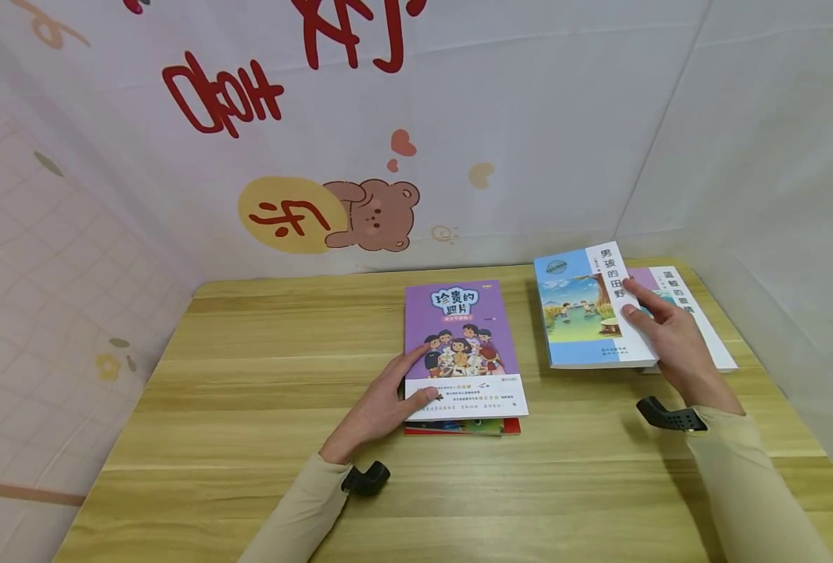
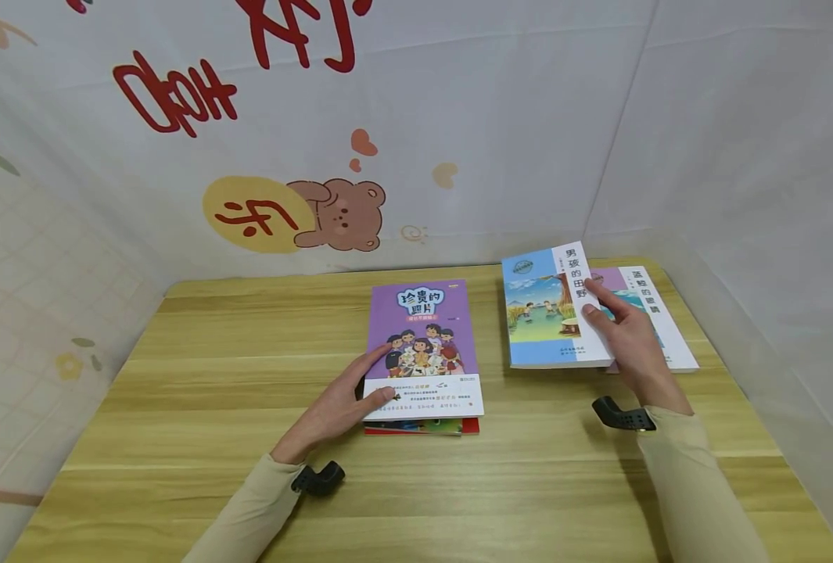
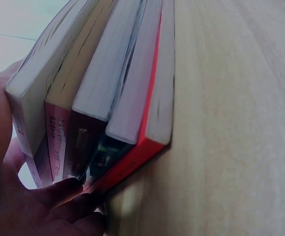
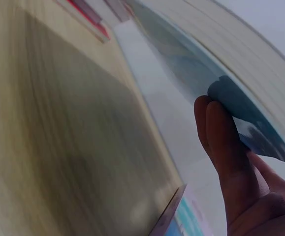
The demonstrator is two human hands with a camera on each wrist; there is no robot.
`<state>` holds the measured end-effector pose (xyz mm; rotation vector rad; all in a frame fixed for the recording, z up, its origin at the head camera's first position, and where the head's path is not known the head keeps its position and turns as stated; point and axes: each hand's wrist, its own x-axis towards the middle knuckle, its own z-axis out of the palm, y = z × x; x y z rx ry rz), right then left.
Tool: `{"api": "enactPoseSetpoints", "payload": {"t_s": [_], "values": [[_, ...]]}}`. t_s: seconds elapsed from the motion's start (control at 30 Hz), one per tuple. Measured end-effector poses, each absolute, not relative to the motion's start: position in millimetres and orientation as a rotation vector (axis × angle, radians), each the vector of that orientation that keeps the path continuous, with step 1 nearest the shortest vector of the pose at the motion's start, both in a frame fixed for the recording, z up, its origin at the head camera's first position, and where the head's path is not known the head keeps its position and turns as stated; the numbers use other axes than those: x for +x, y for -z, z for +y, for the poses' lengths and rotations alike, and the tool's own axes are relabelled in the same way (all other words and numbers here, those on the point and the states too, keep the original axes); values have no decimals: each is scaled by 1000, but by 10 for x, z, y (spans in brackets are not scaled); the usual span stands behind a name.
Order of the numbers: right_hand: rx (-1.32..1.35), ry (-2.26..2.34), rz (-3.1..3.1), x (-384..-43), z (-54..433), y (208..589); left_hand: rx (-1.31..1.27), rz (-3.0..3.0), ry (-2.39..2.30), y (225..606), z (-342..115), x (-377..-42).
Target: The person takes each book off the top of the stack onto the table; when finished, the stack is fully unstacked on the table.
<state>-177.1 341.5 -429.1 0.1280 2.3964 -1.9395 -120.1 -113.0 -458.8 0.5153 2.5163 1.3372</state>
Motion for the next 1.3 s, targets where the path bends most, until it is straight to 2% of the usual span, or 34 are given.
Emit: {"api": "enactPoseSetpoints", "payload": {"t_s": [0.3,0.67,0.93,1.3], "values": [[88,2070,2247,-1872,3511,4447,507,2524,-1336,4588,-1119,-1200],[35,1724,2532,-1908,3528,4482,475,2526,-1338,4579,-1113,-1191],[-59,1214,2925,-1936,3498,4460,462,2526,-1346,4578,-1111,-1187],[-179,991,3046,-1997,3431,4480,472,2537,-1341,4584,-1107,-1184]]}}
